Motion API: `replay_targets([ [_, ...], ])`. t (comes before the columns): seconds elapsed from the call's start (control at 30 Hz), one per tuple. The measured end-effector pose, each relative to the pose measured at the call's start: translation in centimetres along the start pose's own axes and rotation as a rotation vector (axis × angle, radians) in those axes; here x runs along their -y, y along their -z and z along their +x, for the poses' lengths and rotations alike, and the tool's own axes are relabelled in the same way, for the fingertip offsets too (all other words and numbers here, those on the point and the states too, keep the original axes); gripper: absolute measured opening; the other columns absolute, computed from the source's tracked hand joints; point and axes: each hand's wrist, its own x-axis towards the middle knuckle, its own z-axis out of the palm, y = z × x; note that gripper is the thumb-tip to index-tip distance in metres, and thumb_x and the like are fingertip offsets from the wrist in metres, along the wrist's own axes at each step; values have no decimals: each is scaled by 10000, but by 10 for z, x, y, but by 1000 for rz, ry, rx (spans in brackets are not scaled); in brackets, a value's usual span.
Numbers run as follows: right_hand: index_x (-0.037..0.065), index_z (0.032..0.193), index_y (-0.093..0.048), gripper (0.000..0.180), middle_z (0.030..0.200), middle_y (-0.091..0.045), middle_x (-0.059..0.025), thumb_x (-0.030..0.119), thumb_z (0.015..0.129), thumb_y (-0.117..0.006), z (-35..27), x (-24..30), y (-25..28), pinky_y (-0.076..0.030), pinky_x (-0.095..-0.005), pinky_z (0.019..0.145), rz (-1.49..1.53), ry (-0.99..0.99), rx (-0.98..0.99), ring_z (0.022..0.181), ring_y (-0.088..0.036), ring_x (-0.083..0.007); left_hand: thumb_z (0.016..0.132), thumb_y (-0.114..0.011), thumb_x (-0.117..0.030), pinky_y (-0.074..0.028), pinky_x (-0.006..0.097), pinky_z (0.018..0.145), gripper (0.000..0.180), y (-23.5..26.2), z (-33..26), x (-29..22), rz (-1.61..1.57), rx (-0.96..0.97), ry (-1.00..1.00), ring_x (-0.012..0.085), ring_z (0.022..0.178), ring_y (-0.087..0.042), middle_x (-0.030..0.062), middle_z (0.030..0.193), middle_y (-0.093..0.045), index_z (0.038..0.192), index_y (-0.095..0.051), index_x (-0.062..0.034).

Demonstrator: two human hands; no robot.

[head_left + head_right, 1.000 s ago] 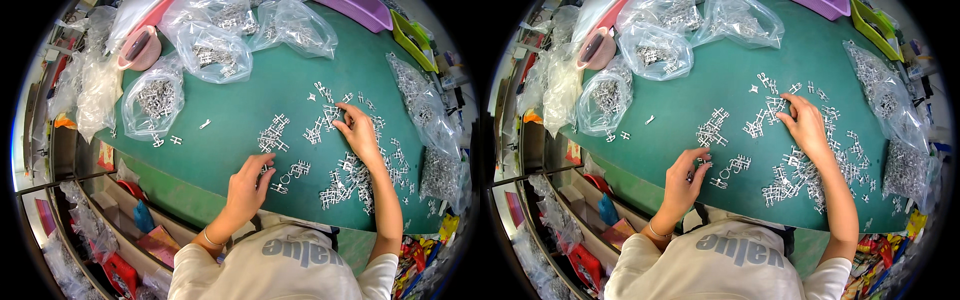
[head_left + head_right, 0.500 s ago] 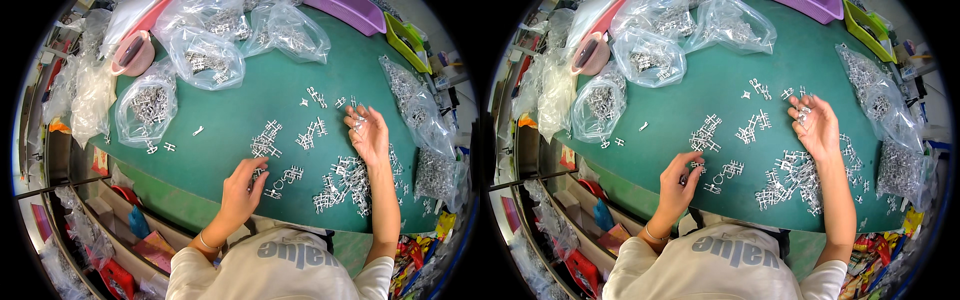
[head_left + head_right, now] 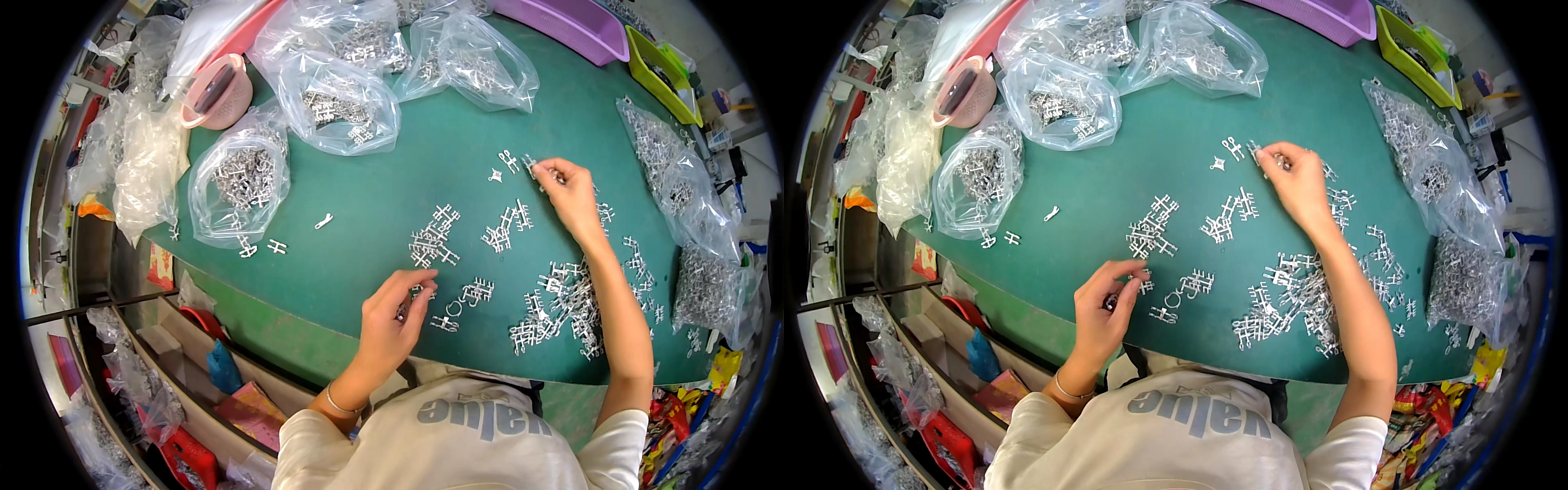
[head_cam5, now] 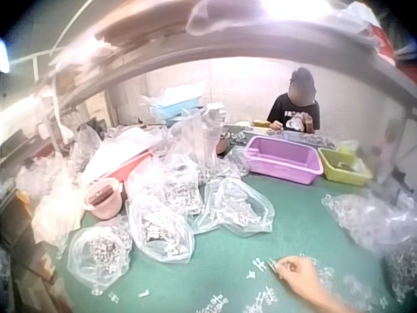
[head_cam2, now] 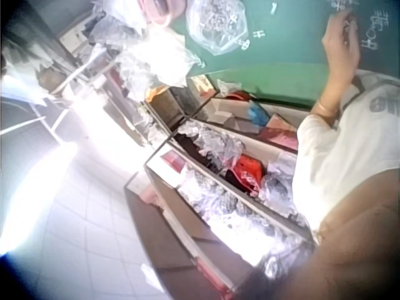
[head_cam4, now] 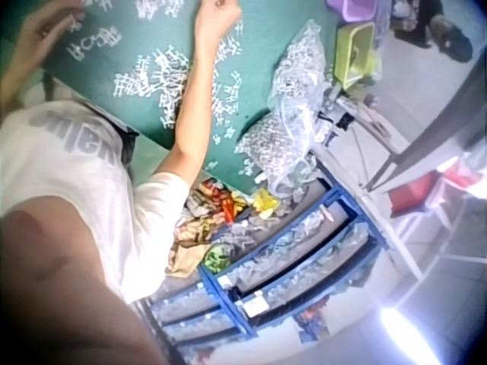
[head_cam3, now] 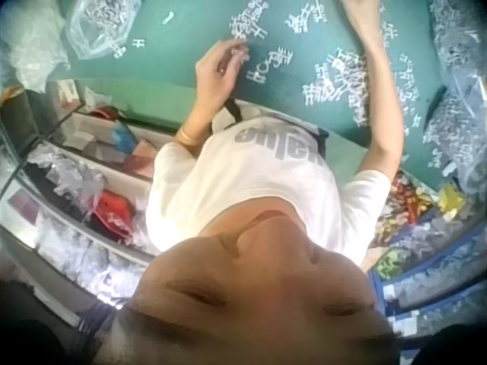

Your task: The person sorts metal components on a table by hand, picking up small pieces one by one from a pile and placing them into a plastic bag.

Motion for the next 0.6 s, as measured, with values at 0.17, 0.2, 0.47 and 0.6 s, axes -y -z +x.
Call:
replay_targets([
  [0.17, 46, 884, -505, 147, 772, -569, -78, 191, 867, -523, 4, 33, 12, -297, -206, 353, 1106, -405, 12, 510, -483, -129, 832, -535, 69, -405, 176, 517, 167, 2, 3, 0, -43, 64, 69, 73, 648, -559, 84, 836, -620, 979, -608, 38],
  [0.2, 47, 897, -492, 152, 770, -553, -76, 195, 871, -516, 5, 45, 10, -287, -208, 349, 1139, -461, -86, 507, -470, -122, 834, -533, 68, -419, 180, 527, 163, 1, 3, 1, -57, 63, 64, 81, 668, -572, 88, 835, -621, 977, -608, 42],
  [0.47, 42, 1007, -646, 309, 650, -572, -77, 209, 754, -707, 18, 24, -25, -449, -306, 538, -432, 90, -91, 539, -538, -201, 839, -530, 66, -457, 200, 562, 148, 1, 2, 3, -81, 57, 76, 119, 726, -617, 107, 841, -628, 963, -611, 55],
  [0.6, 32, 953, -661, 270, 669, -589, -90, 212, 756, -703, 21, 20, -34, -452, -307, 541, -528, 156, -131, 565, -550, -203, 844, -528, 62, -448, 194, 555, 144, 1, 0, 3, -86, 37, 86, 106, 705, -611, 98, 832, -636, 960, -613, 54],
])
